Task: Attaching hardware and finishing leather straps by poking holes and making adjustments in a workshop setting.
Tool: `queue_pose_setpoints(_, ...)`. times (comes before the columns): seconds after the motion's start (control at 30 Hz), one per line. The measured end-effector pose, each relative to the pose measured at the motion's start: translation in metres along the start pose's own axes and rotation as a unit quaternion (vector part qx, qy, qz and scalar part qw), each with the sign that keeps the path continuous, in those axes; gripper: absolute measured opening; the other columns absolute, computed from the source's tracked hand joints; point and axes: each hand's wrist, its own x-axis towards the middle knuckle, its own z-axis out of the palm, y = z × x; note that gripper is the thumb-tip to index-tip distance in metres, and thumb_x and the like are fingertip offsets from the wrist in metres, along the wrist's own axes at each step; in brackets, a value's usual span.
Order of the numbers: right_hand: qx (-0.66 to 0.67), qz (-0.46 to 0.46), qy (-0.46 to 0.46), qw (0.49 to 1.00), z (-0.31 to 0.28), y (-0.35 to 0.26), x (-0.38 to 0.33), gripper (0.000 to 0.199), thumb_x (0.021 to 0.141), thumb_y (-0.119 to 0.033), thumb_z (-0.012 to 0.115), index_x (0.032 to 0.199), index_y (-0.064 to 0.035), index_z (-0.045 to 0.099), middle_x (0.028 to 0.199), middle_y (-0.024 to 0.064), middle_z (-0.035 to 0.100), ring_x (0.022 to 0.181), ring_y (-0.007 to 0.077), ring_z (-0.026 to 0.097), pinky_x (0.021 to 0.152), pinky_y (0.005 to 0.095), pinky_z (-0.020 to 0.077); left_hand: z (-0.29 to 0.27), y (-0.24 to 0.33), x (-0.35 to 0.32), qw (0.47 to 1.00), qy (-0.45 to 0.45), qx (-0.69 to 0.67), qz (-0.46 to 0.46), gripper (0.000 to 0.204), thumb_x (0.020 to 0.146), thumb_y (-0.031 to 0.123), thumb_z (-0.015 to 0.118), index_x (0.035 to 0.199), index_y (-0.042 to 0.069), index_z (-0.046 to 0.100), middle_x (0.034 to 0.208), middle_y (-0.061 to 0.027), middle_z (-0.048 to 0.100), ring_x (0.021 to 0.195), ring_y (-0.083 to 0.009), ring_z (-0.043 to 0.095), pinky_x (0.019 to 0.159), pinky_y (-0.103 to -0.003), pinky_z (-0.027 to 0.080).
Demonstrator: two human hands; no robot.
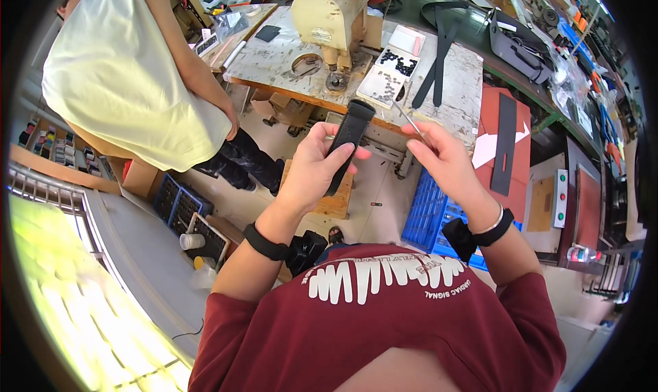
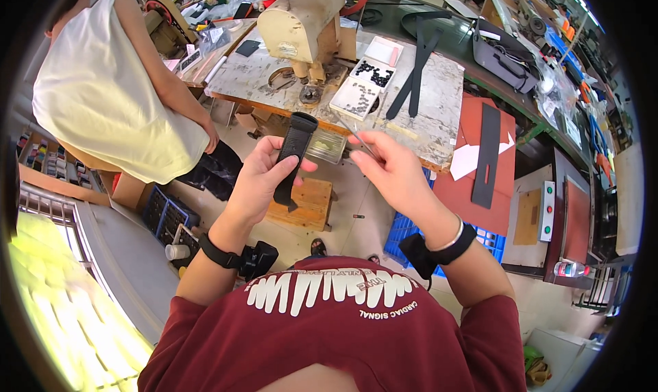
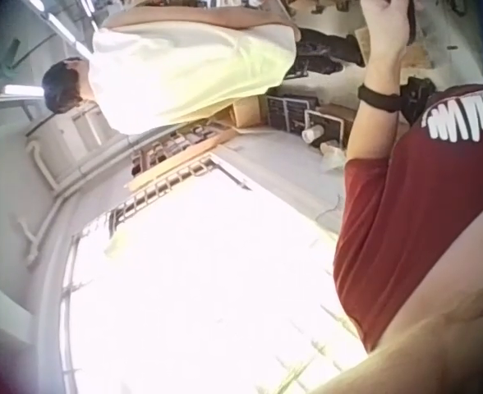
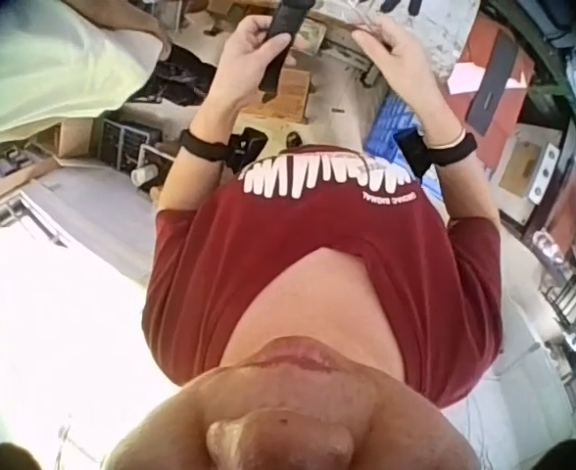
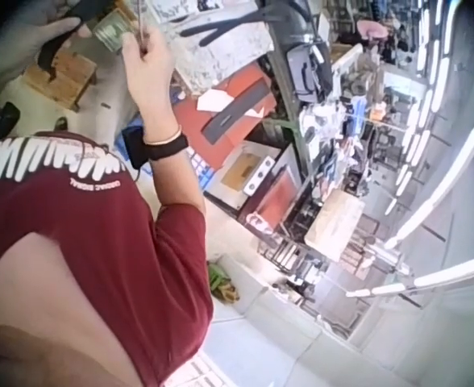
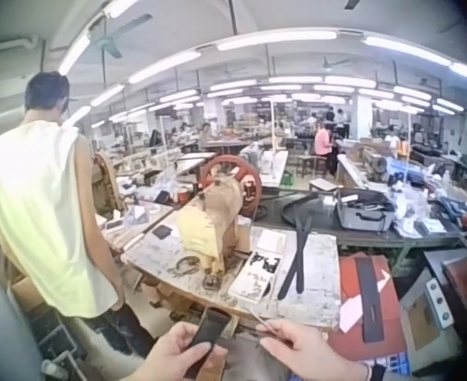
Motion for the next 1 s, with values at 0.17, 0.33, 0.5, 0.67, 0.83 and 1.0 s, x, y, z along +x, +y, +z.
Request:
queue_pose_setpoints(0.17, 0.202, 0.156, -0.092, 0.963, 0.015, -0.024, 0.032, 0.032, 0.084, -0.019, 0.056, 0.112, -0.0042, 0.050, 0.059, -0.0056, 0.044, 0.048, 0.0035, 0.033, 0.044, 0.0202, 0.0280, 0.001, -0.002, -0.009, 0.998, -0.026, 0.052, 0.038, 0.029, 0.080, -0.001, 0.053, 0.105, 0.003, 0.038, 0.093, -0.0130, 0.057, 0.062, -0.0085, 0.051, 0.056, -0.021, 0.043)
queue_pose_setpoints(0.33, 0.326, 0.230, -0.094, 0.912, 0.025, -0.028, 0.042, 0.038, 0.084, -0.024, 0.057, 0.115, -0.0063, 0.048, 0.054, -0.0093, 0.028, 0.044, 0.0023, 0.022, 0.040, 0.0197, 0.0197, -0.002, -0.009, -0.014, 0.952, -0.028, 0.224, 0.205, 0.031, 0.078, 0.000, 0.057, 0.106, 0.000, 0.044, 0.094, -0.0078, 0.054, 0.074, -0.0118, 0.053, 0.065, -0.024, 0.044)
queue_pose_setpoints(0.5, 0.365, 0.209, -0.117, 0.900, 0.037, -0.037, 0.046, 0.034, 0.083, -0.026, 0.056, 0.109, -0.0045, 0.052, 0.053, -0.0098, 0.028, 0.044, 0.0016, 0.022, 0.041, 0.0197, 0.0214, 0.007, -0.024, -0.024, 0.969, -0.020, 0.160, 0.189, 0.034, 0.087, 0.020, 0.050, 0.112, -0.003, 0.049, 0.088, -0.0053, 0.055, 0.077, -0.0150, 0.052, 0.068, -0.026, 0.043)
queue_pose_setpoints(0.67, 0.048, 0.105, -0.207, 0.972, 0.035, -0.036, 0.048, 0.032, 0.081, -0.016, 0.058, 0.107, 0.0017, 0.052, 0.061, -0.0061, 0.047, 0.049, -0.0002, 0.036, 0.042, 0.0163, 0.0258, -0.015, -0.024, -0.022, 0.969, -0.192, -0.153, -0.013, 0.060, 0.092, 0.043, 0.019, 0.119, -0.004, 0.046, 0.089, -0.0083, 0.058, 0.064, -0.0091, 0.046, 0.056, -0.020, 0.037)
queue_pose_setpoints(0.83, 0.044, 0.112, -0.122, 0.985, 0.049, -0.022, 0.056, 0.023, 0.079, -0.016, 0.060, 0.094, 0.0009, 0.056, 0.063, -0.0036, 0.052, 0.054, 0.0016, 0.043, 0.046, 0.0186, 0.0309, 0.001, -0.022, -0.029, 0.975, -0.094, -0.198, -0.028, 0.039, 0.092, 0.026, 0.034, 0.119, -0.002, 0.040, 0.099, -0.0151, 0.058, 0.075, -0.0179, 0.058, 0.068, -0.027, 0.047)
queue_pose_setpoints(1.0, -0.178, 0.003, -0.041, 0.983, 0.046, -0.044, 0.040, 0.028, 0.080, -0.025, 0.057, 0.098, -0.0038, 0.053, 0.062, 0.0137, 0.057, 0.060, 0.0263, 0.058, 0.056, 0.0338, 0.0432, -0.001, -0.030, -0.029, 0.993, 0.005, -0.089, 0.074, 0.033, 0.087, 0.004, 0.043, 0.118, 0.001, 0.032, 0.106, -0.0192, 0.055, 0.080, -0.0204, 0.062, 0.066, -0.026, 0.051)
